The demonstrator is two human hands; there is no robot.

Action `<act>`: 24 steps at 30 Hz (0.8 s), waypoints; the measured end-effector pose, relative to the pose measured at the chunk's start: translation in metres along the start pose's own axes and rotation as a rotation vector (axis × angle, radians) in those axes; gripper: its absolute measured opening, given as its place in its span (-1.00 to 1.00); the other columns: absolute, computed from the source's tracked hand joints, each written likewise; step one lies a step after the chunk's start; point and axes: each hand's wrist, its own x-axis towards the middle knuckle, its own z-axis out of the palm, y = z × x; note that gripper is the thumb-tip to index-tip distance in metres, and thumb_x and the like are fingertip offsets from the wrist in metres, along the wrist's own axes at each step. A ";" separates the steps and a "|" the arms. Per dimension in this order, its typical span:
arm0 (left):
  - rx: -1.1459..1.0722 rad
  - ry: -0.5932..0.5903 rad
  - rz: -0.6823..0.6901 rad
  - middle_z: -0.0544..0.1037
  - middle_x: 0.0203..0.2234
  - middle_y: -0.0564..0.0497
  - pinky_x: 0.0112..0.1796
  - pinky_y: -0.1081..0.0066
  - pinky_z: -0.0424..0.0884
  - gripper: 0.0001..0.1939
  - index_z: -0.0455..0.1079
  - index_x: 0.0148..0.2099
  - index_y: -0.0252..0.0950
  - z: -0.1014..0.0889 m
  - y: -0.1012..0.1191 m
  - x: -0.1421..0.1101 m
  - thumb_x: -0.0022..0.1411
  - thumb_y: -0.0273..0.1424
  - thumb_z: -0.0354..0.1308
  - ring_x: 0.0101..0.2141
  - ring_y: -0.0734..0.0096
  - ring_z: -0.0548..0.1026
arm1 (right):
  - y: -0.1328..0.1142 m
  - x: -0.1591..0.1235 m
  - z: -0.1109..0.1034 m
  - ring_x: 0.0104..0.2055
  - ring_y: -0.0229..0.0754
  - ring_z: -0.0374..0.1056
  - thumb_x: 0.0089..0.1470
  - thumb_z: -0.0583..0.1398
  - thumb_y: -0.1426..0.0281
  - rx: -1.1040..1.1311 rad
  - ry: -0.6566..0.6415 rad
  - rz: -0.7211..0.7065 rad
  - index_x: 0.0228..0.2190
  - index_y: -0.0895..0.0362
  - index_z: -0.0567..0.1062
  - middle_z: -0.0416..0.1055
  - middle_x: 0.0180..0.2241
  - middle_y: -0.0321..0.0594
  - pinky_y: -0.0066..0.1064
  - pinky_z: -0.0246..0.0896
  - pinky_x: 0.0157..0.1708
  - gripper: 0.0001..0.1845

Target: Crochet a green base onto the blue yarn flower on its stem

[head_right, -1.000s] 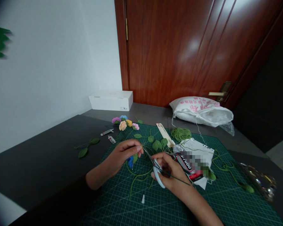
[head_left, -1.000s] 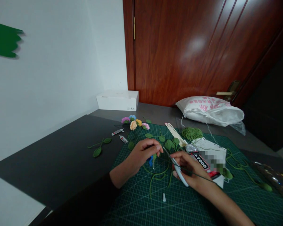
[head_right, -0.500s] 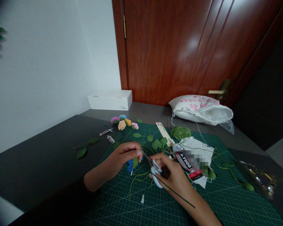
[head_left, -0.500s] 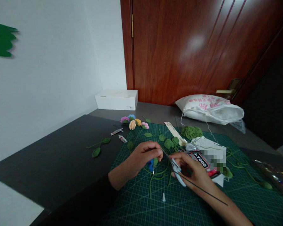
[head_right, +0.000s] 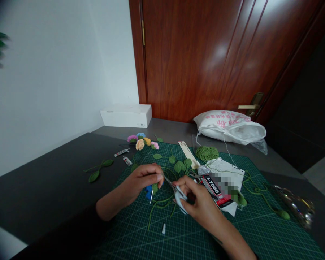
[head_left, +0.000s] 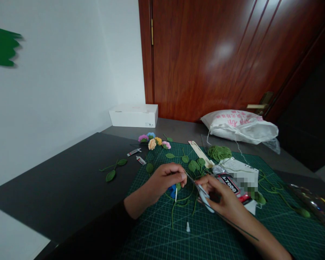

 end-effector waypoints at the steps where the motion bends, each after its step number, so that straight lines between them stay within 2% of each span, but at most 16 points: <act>1: 0.006 -0.006 -0.003 0.43 -0.52 0.03 -0.24 0.42 0.27 -0.73 0.43 -0.48 -0.33 0.000 0.000 0.000 0.25 -0.34 0.14 -0.39 0.43 0.38 | 0.000 0.000 -0.001 -0.37 -0.23 0.36 0.17 0.20 0.40 -0.012 0.001 0.002 -0.09 0.10 0.37 0.42 -0.38 -0.29 -0.44 0.26 -0.36 -0.75; 5: 0.006 0.003 -0.017 0.43 -0.52 0.03 -0.24 0.41 0.26 -0.75 0.43 -0.48 -0.32 0.000 0.000 0.000 0.24 -0.34 0.13 -0.39 0.42 0.37 | -0.001 0.000 -0.003 -0.28 -0.17 0.40 0.12 0.22 0.45 -0.070 -0.008 -0.003 -0.10 0.09 0.39 0.45 -0.31 -0.24 -0.39 0.29 -0.27 -0.73; 8: 0.024 -0.001 -0.004 0.43 -0.52 0.03 -0.24 0.40 0.25 -0.73 0.43 -0.47 -0.32 0.000 0.000 0.000 0.25 -0.33 0.13 -0.40 0.41 0.37 | 0.000 0.000 -0.004 -0.34 -0.19 0.39 0.16 0.19 0.43 -0.070 -0.013 0.001 -0.14 0.09 0.41 0.44 -0.37 -0.26 -0.40 0.29 -0.32 -0.80; 13: 0.019 -0.007 0.002 0.43 -0.51 0.03 -0.23 0.41 0.26 -0.74 0.43 -0.47 -0.33 0.000 0.002 0.000 0.26 -0.36 0.12 -0.39 0.43 0.38 | 0.006 -0.001 -0.003 -0.25 -0.16 0.42 0.13 0.21 0.46 -0.081 -0.009 -0.015 -0.08 0.09 0.39 0.48 -0.27 -0.21 -0.37 0.31 -0.22 -0.72; 16: 0.037 -0.005 0.010 0.43 -0.51 0.04 -0.23 0.41 0.27 -0.73 0.43 -0.48 -0.33 0.000 0.003 0.000 0.27 -0.37 0.12 -0.40 0.44 0.38 | 0.005 -0.001 0.000 -0.35 -0.21 0.38 0.16 0.18 0.44 -0.070 -0.009 -0.011 -0.13 0.10 0.40 0.43 -0.37 -0.26 -0.41 0.29 -0.31 -0.80; 18: 0.044 -0.012 0.017 0.43 -0.51 0.03 -0.23 0.41 0.27 -0.73 0.44 -0.47 -0.33 0.000 0.004 0.000 0.28 -0.37 0.11 -0.39 0.43 0.38 | 0.004 0.000 0.001 -0.34 -0.20 0.38 0.16 0.21 0.38 -0.024 0.029 -0.011 -0.10 0.09 0.39 0.43 -0.36 -0.27 -0.41 0.29 -0.31 -0.75; 20: 0.043 -0.016 0.018 0.44 -0.50 0.03 -0.22 0.40 0.27 -0.73 0.44 -0.46 -0.32 0.000 0.004 0.000 0.28 -0.36 0.12 -0.38 0.41 0.38 | 0.004 0.001 -0.001 -0.32 -0.19 0.40 0.15 0.24 0.31 0.035 0.126 -0.002 -0.06 0.07 0.36 0.42 -0.34 -0.27 -0.41 0.32 -0.30 -0.67; 22: 0.021 -0.010 0.011 0.45 -0.50 0.02 -0.22 0.41 0.28 -0.73 0.44 -0.47 -0.32 0.000 0.003 0.000 0.28 -0.36 0.12 -0.37 0.41 0.39 | 0.009 0.001 -0.008 -0.38 -0.20 0.39 0.16 0.23 0.24 0.069 0.213 0.027 -0.07 0.08 0.35 0.40 -0.40 -0.29 -0.41 0.33 -0.35 -0.67; 24: -0.014 -0.001 0.004 0.44 -0.51 0.03 -0.23 0.41 0.28 -0.73 0.44 -0.47 -0.33 0.000 0.002 0.000 0.27 -0.37 0.12 -0.39 0.42 0.38 | 0.017 0.000 -0.018 -0.46 -0.20 0.38 0.14 0.24 0.23 0.009 0.225 0.077 -0.12 0.08 0.39 0.40 -0.46 -0.30 -0.40 0.32 -0.42 -0.70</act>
